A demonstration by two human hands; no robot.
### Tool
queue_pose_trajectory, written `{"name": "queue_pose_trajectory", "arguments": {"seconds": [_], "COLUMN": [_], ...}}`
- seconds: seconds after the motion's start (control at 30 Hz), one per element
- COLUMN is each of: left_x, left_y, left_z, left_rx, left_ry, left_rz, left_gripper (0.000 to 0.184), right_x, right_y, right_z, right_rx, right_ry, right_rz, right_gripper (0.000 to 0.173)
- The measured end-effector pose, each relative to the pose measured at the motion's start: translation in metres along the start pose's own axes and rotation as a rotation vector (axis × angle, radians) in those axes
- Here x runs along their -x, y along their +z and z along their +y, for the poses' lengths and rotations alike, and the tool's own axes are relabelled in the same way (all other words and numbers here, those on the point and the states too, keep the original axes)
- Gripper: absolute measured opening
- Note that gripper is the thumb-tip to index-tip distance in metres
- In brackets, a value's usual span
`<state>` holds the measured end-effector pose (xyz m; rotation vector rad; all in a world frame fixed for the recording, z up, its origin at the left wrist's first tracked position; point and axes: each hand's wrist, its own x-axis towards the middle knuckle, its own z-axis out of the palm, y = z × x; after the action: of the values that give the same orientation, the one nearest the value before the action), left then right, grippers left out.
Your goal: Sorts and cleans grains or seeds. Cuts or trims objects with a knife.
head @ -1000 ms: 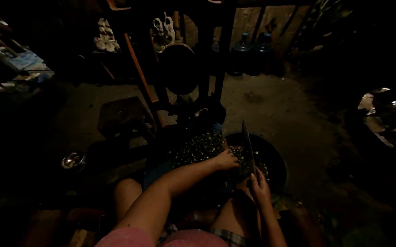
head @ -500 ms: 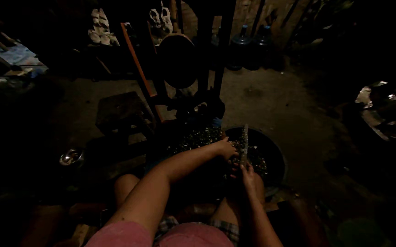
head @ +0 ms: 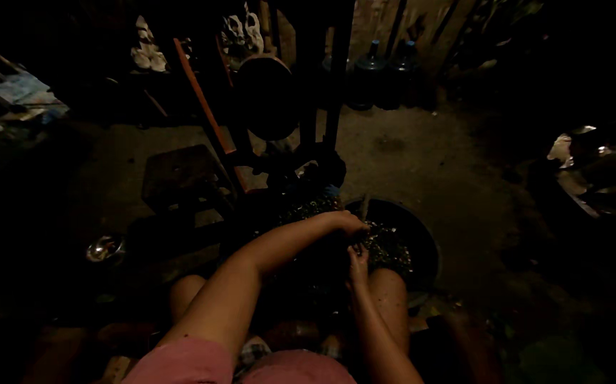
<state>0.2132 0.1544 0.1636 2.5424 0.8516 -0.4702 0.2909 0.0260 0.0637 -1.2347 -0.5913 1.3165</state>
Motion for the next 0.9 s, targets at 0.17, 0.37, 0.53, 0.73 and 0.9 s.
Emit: {"name": "queue_pose_trajectory", "arguments": {"seconds": [0.17,0.37,0.53,0.73,0.9], "left_x": [0.021,0.09,0.132,0.12,0.097], "left_y": [0.003,0.012,0.058,0.086,0.095], "left_z": [-0.014,-0.057,-0.071,-0.024,0.032], "left_rx": [0.049,0.265,0.487,1.226,1.779], "left_ry": [0.101,-0.116,-0.38,-0.634,-0.4], "left_rz": [0.386,0.81,1.101,1.136,0.837], "left_gripper": [0.038,0.034,0.034,0.045,0.045], "right_x": [-0.009,-0.02,-0.022,-0.033,-0.042], "right_y": [0.008,-0.008,-0.029,-0.041,-0.053], "right_z": [-0.003,-0.015,-0.035,-0.058,-0.065], "right_rx": [-0.034,-0.113,-0.157,-0.235,-0.323], "right_ry": [0.037,0.021,0.072,0.08,0.088], "right_rz": [0.065,0.102,0.139,0.232,0.299], "right_gripper": [0.062,0.063,0.056,0.054,0.055]}}
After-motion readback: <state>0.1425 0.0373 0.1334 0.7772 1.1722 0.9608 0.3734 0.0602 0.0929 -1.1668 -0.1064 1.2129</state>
